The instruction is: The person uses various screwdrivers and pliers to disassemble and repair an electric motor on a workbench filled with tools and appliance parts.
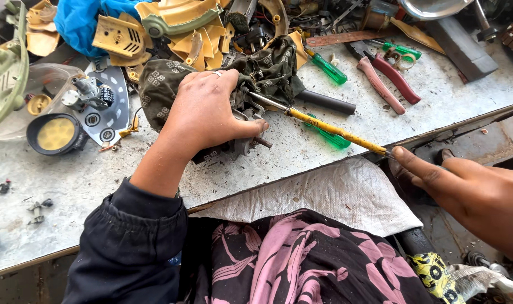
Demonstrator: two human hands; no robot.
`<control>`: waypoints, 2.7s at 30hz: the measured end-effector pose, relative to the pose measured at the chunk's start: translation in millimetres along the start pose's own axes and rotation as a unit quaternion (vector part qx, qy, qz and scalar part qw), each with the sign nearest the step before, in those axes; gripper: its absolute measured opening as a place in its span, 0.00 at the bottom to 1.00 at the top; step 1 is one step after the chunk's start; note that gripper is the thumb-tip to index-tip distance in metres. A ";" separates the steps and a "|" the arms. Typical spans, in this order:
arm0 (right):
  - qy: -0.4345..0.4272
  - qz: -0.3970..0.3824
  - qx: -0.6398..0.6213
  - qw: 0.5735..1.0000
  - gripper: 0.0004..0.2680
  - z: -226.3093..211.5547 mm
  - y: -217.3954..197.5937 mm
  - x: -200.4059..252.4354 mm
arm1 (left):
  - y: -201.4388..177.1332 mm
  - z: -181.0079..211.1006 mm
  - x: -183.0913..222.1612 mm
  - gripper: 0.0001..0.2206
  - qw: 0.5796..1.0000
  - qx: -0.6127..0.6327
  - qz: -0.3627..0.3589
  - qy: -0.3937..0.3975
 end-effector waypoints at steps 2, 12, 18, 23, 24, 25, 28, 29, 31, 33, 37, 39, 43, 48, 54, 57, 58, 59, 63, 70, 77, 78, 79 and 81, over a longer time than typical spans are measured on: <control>0.011 -0.002 -0.134 0.991 0.23 5.4 0.7 -3.4 | -0.1 1.6 -1.5 0.37 1.000 -0.004 -0.005 -0.004; 0.007 0.292 -0.242 0.925 0.17 22.3 20.6 -65.5 | -4.2 9.3 14.2 0.36 0.992 -0.025 0.037 -0.116; -0.020 0.339 -0.195 0.920 0.15 9.2 26.2 -132.3 | -2.6 8.1 18.1 0.36 0.991 -0.010 0.046 -0.127; -0.077 0.401 -0.260 0.875 0.14 -29.0 13.1 -144.6 | -0.4 6.5 16.5 0.39 0.992 -0.023 0.061 -0.107; -0.098 0.386 -0.313 0.862 0.13 -39.4 9.8 -143.9 | -0.1 6.6 16.6 0.39 0.992 -0.024 0.055 -0.109; -0.115 0.394 -0.300 0.861 0.16 -48.9 5.4 -143.7 | 0.0 7.1 16.6 0.38 0.992 -0.024 0.057 -0.107; -0.144 0.390 -0.296 0.860 0.17 -64.3 -5.5 -143.4 | -2.9 9.0 16.0 0.38 0.993 -0.028 0.053 -0.106; -0.140 0.367 -0.316 0.863 0.15 -66.7 -7.8 -144.6 | -4.0 10.0 16.6 0.37 0.992 -0.029 0.047 -0.110; -0.119 0.327 -0.363 0.864 0.12 -66.1 -10.3 -145.6 | -7.5 11.2 16.3 0.37 0.992 -0.024 0.028 -0.121; -0.086 0.290 -0.416 0.858 0.10 -61.2 -7.4 -140.7 | -9.6 11.0 16.5 0.37 0.991 -0.013 -0.001 -0.137; -0.064 0.229 -0.579 0.780 0.10 -53.9 11.9 -129.4 | -7.9 8.6 20.7 0.41 0.994 -0.003 0.067 -0.085; -0.097 0.214 -0.661 0.713 0.09 -57.5 23.8 -129.5 | -8.1 9.1 24.0 0.43 0.992 0.031 0.113 -0.040; -0.202 0.220 -0.727 0.618 0.13 -87.8 25.6 -139.6 | -6.9 1.7 28.6 0.44 0.969 0.144 0.200 0.029; -0.298 0.247 -0.646 0.658 0.12 -108.2 -10.2 -129.4 | 11.4 -36.3 36.1 0.10 0.940 0.320 0.113 0.034; -0.307 0.212 -0.690 0.620 0.12 -114.2 -24.8 -124.4 | 29.7 -63.2 37.8 0.05 0.915 0.395 0.064 -0.045; -0.289 0.214 -0.688 0.630 0.12 -111.4 -19.7 -124.0 | 23.5 -55.2 36.4 0.05 0.916 0.393 0.078 -0.035; -0.282 0.215 -0.690 0.631 0.12 -110.6 -17.1 -123.6 | 20.9 -50.6 36.9 0.05 0.919 0.384 0.084 -0.045; -0.275 0.216 -0.692 0.632 0.12 -109.8 -14.2 -123.2 | 17.8 -46.8 36.3 0.05 0.921 0.375 0.089 -0.055; -0.283 0.221 -0.719 0.595 0.12 -106.0 -2.4 -125.3 | 6.6 -36.0 37.4 0.04 0.889 0.441 0.114 -0.041; -0.304 0.123 -0.797 0.508 0.13 -115.7 5.7 -127.3 | -4.4 -17.8 30.8 0.16 0.926 0.367 0.085 -0.008; -0.306 0.085 -0.818 0.479 0.12 -121.2 8.6 -130.7 | 1.9 -28.2 33.7 0.13 0.933 0.351 0.082 0.011; -0.307 0.095 -0.814 0.484 0.12 -119.8 8.7 -130.1 | 2.9 -29.2 33.9 0.13 0.929 0.360 0.082 0.011; -0.311 0.118 -0.802 0.497 0.12 -118.5 8.0 -129.1 | 3.5 -30.0 34.4 0.12 0.926 0.369 0.083 0.011; -0.318 0.164 -0.774 0.522 0.11 -115.7 3.6 -126.7 | 3.2 -30.2 34.7 0.11 0.921 0.379 0.085 0.013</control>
Point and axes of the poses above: each hand's wrist, its own x-axis away from the middle knuckle, its own y-axis out of the palm, z = x × y, the point moved 1 cm from there along -x, towards the middle knuckle, and after that the axes turned 4 degrees about -z, right-handed, at the moved point
